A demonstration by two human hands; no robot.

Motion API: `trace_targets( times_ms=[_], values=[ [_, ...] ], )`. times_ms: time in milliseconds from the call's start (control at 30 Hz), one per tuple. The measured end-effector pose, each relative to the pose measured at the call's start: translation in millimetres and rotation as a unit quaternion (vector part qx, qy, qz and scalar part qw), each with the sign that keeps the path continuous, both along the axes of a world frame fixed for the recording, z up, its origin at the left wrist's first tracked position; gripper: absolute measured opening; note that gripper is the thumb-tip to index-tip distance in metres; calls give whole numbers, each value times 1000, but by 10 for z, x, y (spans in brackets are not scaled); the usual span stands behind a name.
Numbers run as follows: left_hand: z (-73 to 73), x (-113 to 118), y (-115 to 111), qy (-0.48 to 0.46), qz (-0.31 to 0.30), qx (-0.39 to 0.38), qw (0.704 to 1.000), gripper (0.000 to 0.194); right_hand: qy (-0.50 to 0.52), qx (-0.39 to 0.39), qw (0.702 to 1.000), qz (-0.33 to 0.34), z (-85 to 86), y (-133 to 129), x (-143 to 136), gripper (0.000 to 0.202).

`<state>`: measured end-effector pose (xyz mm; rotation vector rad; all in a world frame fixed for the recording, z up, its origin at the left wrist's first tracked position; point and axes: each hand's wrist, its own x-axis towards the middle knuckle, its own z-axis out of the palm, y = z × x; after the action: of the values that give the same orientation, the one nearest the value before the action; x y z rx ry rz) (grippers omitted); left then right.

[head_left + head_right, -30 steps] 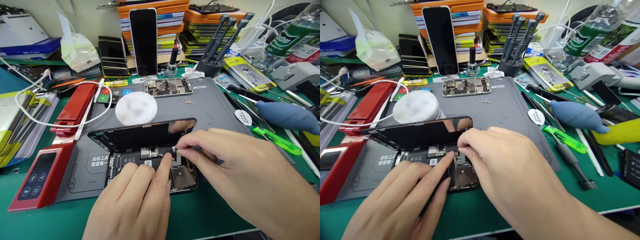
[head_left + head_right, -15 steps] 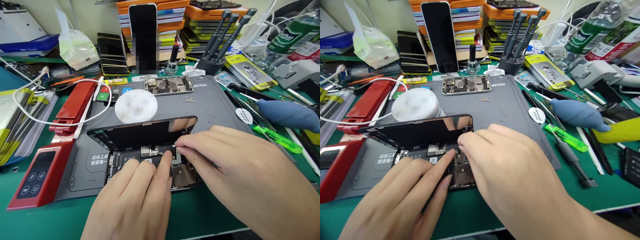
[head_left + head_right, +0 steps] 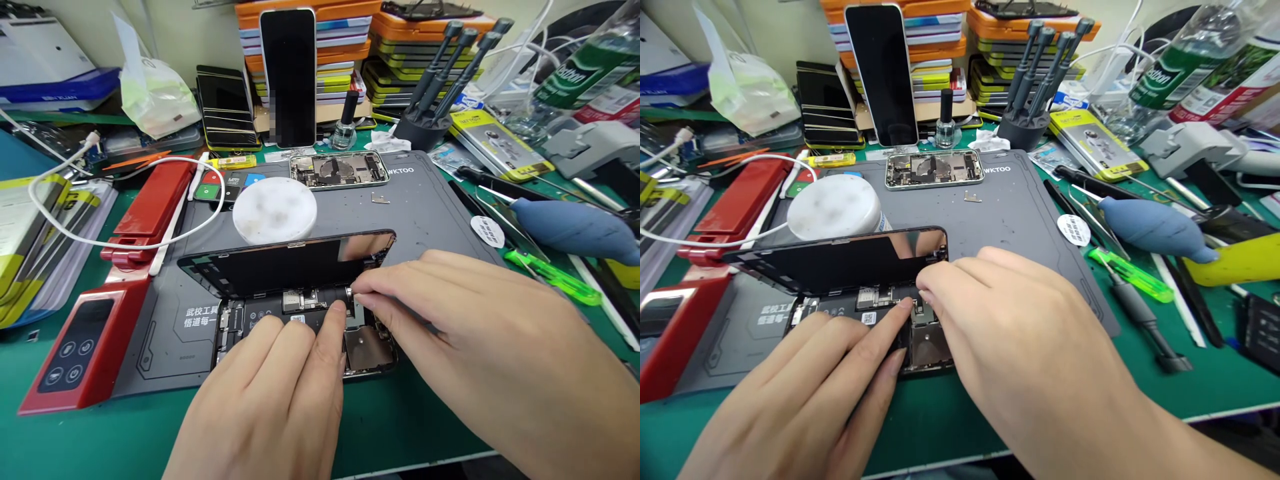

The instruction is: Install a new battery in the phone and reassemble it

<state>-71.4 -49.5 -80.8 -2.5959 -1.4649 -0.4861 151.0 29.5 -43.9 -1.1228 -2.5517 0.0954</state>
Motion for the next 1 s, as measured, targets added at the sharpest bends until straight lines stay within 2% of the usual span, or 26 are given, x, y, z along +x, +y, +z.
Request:
trace_targets(
  times_ms=[200,367,567,833,1000],
  values=[
    [39,40,-65,-4,20,-6,1000,62,1,6,1000,5,-3,-7,7,28],
    [83,78,-96,51,16,-29,998,44,-16,25,999,22,-24,-28,23,25],
    [77,108,-88,61,22,-56,996,45,-31,37,998,30,-48,-17,-2,24],
    [96,91,-73,54,17,-22,998,39,-3,10,1000,13,-49,-91,90,24],
    [134,88,-59,70,16,-32,997,38,11,5,999,38,-118,-131,156,18]
  ],
)
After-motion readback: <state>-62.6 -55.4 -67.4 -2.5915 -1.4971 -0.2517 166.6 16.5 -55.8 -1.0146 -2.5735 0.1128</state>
